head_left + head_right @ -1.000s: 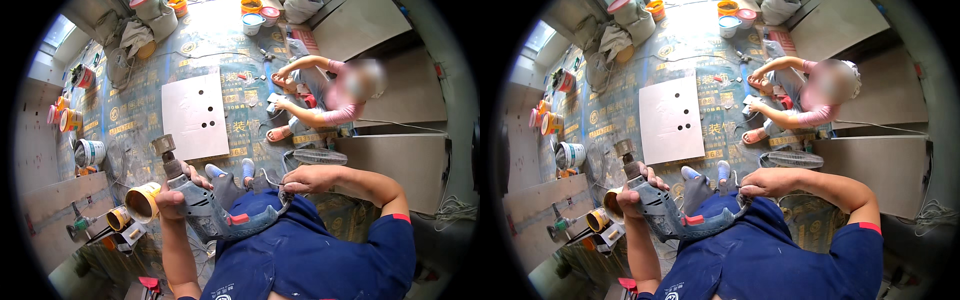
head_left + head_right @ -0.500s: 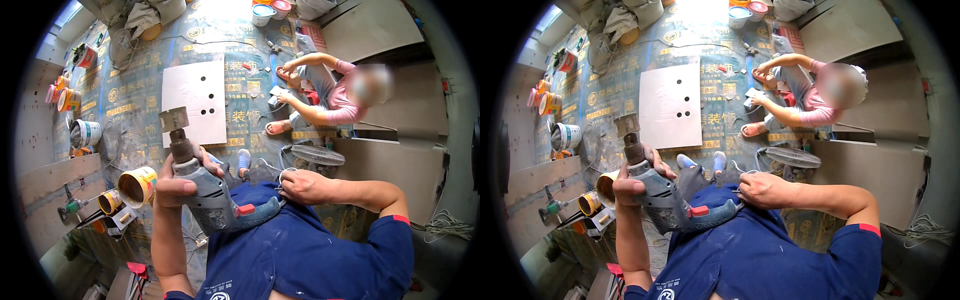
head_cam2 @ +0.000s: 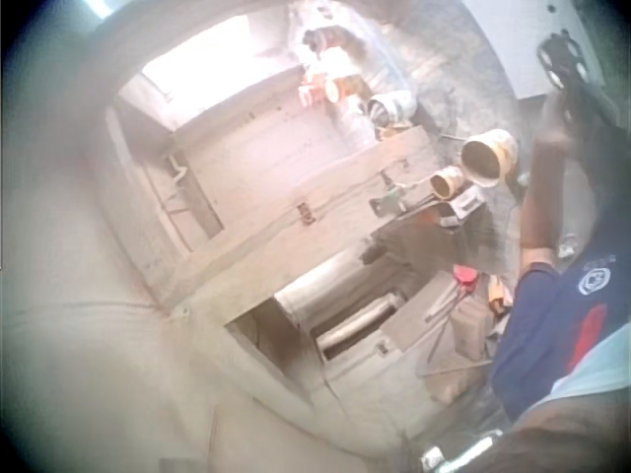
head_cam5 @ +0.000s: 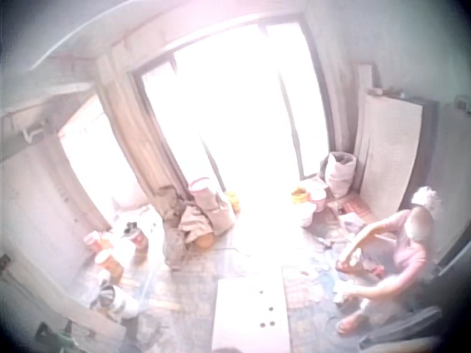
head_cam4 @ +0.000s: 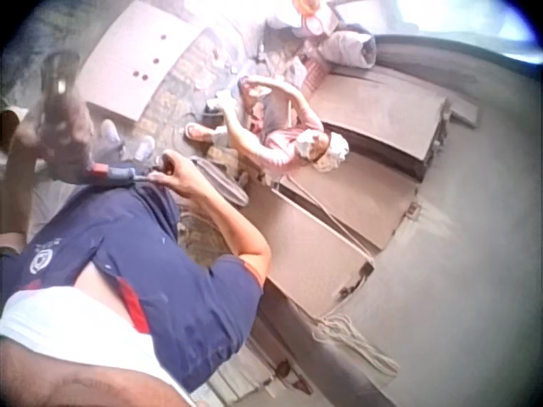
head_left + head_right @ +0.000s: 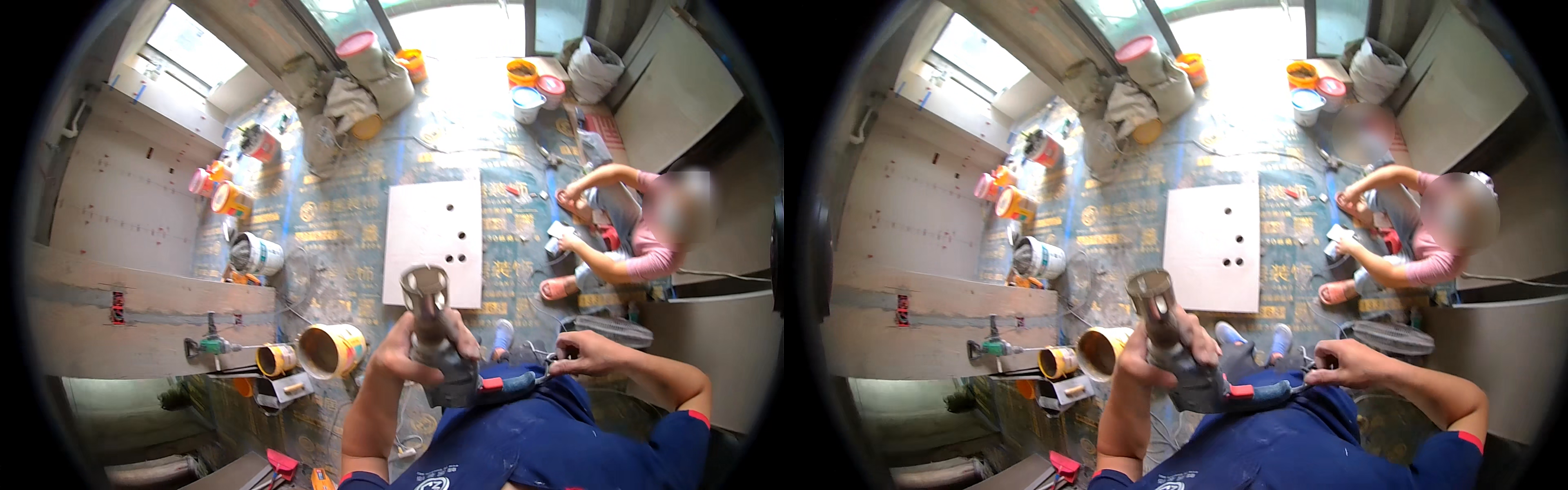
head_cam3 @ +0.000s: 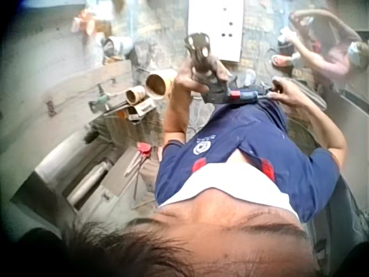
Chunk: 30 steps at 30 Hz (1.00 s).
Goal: The person uses a handheld drill with a hole saw bit to drill multiple holes into a large white tile. Another person assists by pouring water from a bottle onto the drilling site to cool the area. The recorder then switches to an angle grinder to smooth the edges of the drilled holes.
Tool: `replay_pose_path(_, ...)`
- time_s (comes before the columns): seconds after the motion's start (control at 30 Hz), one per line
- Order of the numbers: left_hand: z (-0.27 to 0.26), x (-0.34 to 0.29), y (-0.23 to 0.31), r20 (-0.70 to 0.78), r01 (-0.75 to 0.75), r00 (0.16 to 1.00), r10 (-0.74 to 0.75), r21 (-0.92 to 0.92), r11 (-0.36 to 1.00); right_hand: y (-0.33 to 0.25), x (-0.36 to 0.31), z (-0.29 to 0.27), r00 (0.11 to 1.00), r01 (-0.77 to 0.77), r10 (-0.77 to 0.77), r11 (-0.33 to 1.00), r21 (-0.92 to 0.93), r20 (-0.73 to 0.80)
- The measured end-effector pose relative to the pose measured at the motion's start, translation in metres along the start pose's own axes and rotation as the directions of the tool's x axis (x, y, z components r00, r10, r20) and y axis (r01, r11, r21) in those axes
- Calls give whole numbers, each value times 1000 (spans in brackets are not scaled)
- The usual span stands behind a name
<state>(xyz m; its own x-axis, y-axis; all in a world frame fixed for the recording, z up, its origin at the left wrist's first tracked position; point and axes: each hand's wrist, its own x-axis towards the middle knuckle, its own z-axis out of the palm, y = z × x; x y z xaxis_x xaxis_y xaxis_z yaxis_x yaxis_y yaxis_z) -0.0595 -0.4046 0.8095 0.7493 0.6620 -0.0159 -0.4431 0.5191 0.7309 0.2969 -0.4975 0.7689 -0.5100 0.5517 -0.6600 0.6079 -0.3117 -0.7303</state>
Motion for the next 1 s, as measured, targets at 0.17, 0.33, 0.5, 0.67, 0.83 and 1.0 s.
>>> replay_pose_path(0.17, 20, 2, 12, 257, -20, 964, -72, 337, 941, 11, 13, 12, 983, 43, -45, 999, -14, -180)
replay_pose_path(0.33, 16, -12, 8, 229, 52, 960, -161, 419, 906, 21, 28, 22, 981, 113, -105, 993, 35, -166)
replay_pose_path(0.5, 15, -8, 18, 261, -4, 962, -83, 314, 949, 23, 46, 40, 938, 130, -99, 989, 70, -333)
replay_pose_path(0.67, -10, -17, 23, 120, -22, 993, -9, 260, 965, -12, 79, 50, 880, 18, -97, 985, -172, -464)
replay_pose_path(0.83, -68, -20, 9, -151, 54, 988, -41, 85, 995, -59, 116, 81, 716, 396, -531, 843, -364, -453)
replay_pose_path(1.0, -151, 21, -35, -207, 261, 932, -299, -191, 946, -65, 158, 98, 966, 256, -254, 965, 51, -45)
